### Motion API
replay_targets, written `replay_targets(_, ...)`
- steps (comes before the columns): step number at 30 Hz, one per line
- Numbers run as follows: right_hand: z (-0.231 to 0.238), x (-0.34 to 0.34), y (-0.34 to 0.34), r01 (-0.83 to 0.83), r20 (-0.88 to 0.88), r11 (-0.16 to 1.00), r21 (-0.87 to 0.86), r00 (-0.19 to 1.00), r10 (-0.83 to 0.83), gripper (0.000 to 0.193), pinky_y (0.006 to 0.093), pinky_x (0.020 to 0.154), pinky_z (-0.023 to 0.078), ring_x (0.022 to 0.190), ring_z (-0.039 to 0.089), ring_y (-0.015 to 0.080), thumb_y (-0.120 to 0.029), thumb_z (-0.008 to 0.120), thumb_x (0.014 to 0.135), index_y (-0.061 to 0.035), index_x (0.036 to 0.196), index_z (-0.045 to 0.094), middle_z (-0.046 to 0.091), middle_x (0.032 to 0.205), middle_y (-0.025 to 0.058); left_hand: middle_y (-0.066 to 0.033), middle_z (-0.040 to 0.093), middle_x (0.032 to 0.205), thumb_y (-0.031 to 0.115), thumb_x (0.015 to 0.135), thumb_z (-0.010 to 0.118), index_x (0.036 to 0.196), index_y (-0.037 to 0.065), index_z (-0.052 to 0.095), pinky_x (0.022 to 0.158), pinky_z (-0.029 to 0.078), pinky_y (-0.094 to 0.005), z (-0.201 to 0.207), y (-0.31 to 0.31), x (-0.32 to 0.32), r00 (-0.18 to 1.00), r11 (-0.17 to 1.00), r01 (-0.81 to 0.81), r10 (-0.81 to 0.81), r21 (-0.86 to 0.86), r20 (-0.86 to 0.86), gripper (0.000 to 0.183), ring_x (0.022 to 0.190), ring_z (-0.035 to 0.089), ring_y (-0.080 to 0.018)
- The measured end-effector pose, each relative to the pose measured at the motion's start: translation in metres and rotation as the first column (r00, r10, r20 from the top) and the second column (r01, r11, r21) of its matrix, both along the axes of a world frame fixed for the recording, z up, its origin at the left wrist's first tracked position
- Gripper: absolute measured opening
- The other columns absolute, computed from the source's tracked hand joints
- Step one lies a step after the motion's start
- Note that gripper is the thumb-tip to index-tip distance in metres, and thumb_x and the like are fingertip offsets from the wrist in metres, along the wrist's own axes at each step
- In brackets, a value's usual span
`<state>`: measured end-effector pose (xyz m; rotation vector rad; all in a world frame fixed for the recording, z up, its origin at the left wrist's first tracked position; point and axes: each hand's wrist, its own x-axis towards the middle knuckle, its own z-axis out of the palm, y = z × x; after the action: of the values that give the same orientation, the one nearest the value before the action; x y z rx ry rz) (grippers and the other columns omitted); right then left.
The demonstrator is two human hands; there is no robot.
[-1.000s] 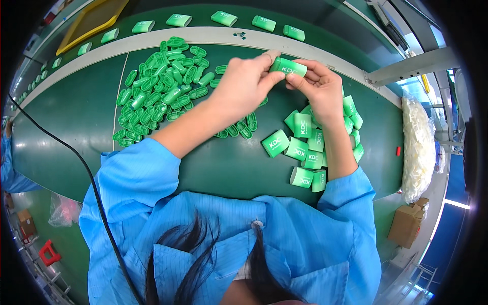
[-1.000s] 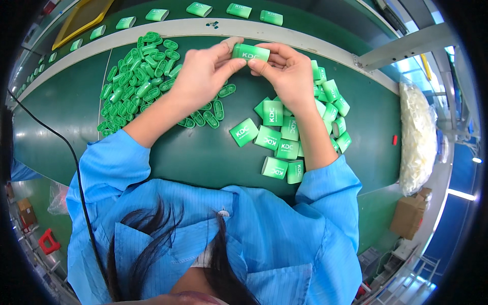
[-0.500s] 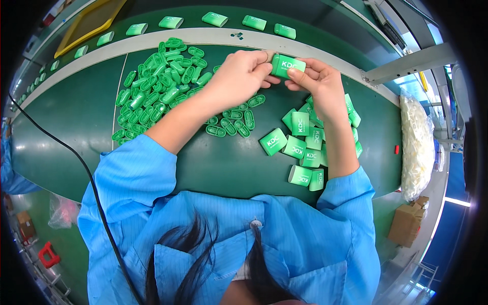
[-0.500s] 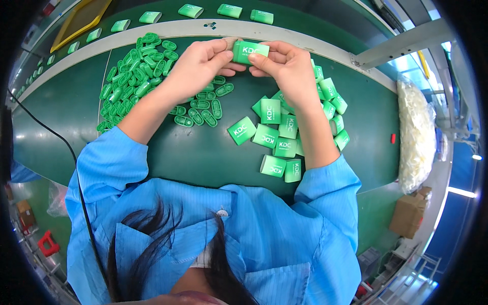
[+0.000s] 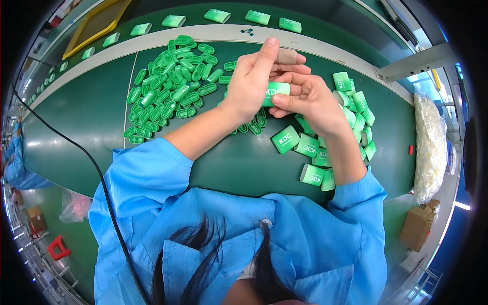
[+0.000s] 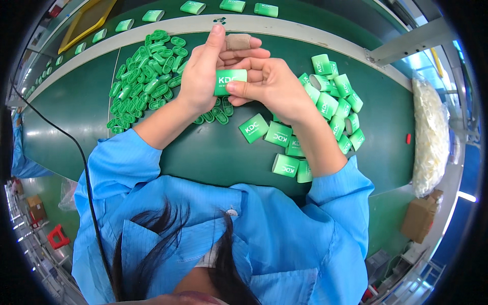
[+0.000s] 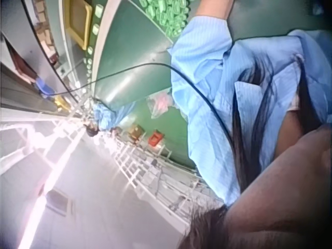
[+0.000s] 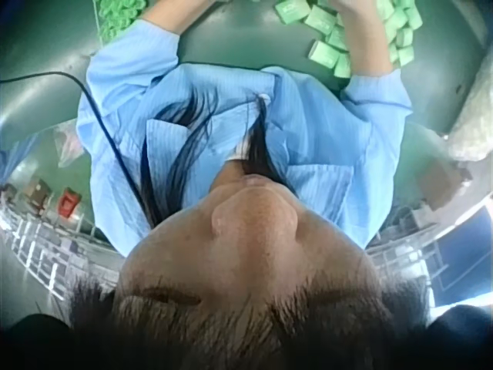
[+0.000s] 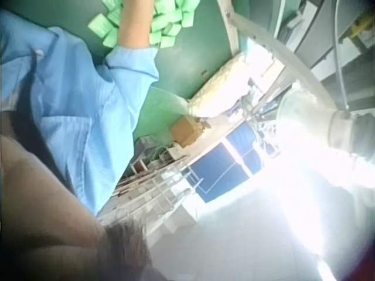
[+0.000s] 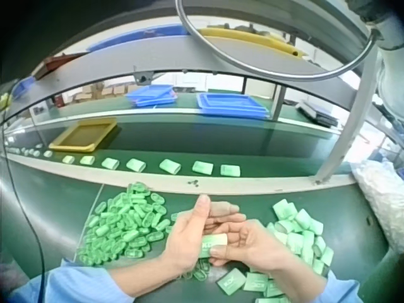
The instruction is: The person repeatedly picks up small green plastic capsule halves and rectangular green boxes labeled 'KDC' from a green workbench. They insert the capsule halves into the boxes and place the assembled units onto a moving conveyor belt. The process is continuous and repetitive throughout the clip.
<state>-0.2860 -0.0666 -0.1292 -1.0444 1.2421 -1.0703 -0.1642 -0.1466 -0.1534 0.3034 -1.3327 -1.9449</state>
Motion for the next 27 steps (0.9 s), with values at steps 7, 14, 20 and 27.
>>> replay_targets(7, -0.001, 0.018, 0.006, 0.156, 0.018, 0.977, -0.142, 0.988, -0.155, 0.030, 0.0243, 0.068, 0.055, 0.073, 0.064, 0.0136, -0.002, 0.066, 0.080, 0.0072, 0.107, 0.055, 0.064, 0.087, 0.0093, -0.0137, 0.063, 0.066, 0.041, 0.099, 0.021, 0.093, -0.008, 0.061, 0.077, 0.052, -0.0335, -0.001, 0.007, 0.003, 0.968, 0.952, -0.247, 0.233, -0.183, -0.091, 0.063, 0.087, 0.064, -0.0256)
replay_targets(14, 0.012, -0.024, -0.039, 0.174, -0.447, 0.919, -0.353, 0.832, -0.329, 0.028, 0.0240, 0.064, 0.046, 0.069, 0.057, 0.0090, -0.016, 0.070, 0.078, 0.0010, 0.098, 0.061, 0.063, 0.079, 0.0028, -0.0177, 0.060, 0.105, 0.025, 0.085, 0.058, 0.110, 0.004, 0.058, 0.081, 0.048, -0.0364, 0.015, -0.060, 0.013, 0.807, 0.559, -0.331, 0.586, -0.760, 0.079, 0.033, 0.087, 0.062, -0.0305)
replay_targets(20, -0.022, -0.194, -0.096, 0.490, -0.764, 0.789, -0.370, 0.323, -0.558, 0.044, 0.0289, 0.076, 0.048, 0.081, 0.063, 0.0180, -0.034, 0.072, 0.071, -0.0047, 0.104, 0.066, 0.067, 0.089, 0.0070, -0.0146, 0.047, 0.131, 0.030, 0.089, 0.053, 0.123, 0.013, 0.054, 0.100, 0.035, -0.0453, -0.027, -0.138, 0.079, 0.215, 0.275, 0.173, 0.927, -0.946, 0.309, 0.038, 0.123, 0.043, -0.0316)
replay_targets(27, 0.016, -0.180, -0.041, 0.372, -0.877, 0.859, -0.351, 0.190, -0.440, 0.041, 0.0312, 0.079, 0.048, 0.085, 0.063, 0.0214, -0.037, 0.069, 0.073, -0.0052, 0.100, 0.067, 0.067, 0.092, 0.0106, -0.0176, 0.050, 0.127, 0.023, 0.090, 0.053, 0.117, 0.006, 0.057, 0.098, 0.039, -0.0370, -0.020, -0.112, 0.075, 0.600, 0.471, 0.249, 0.611, -0.846, 0.517, 0.032, 0.116, 0.049, -0.0335)
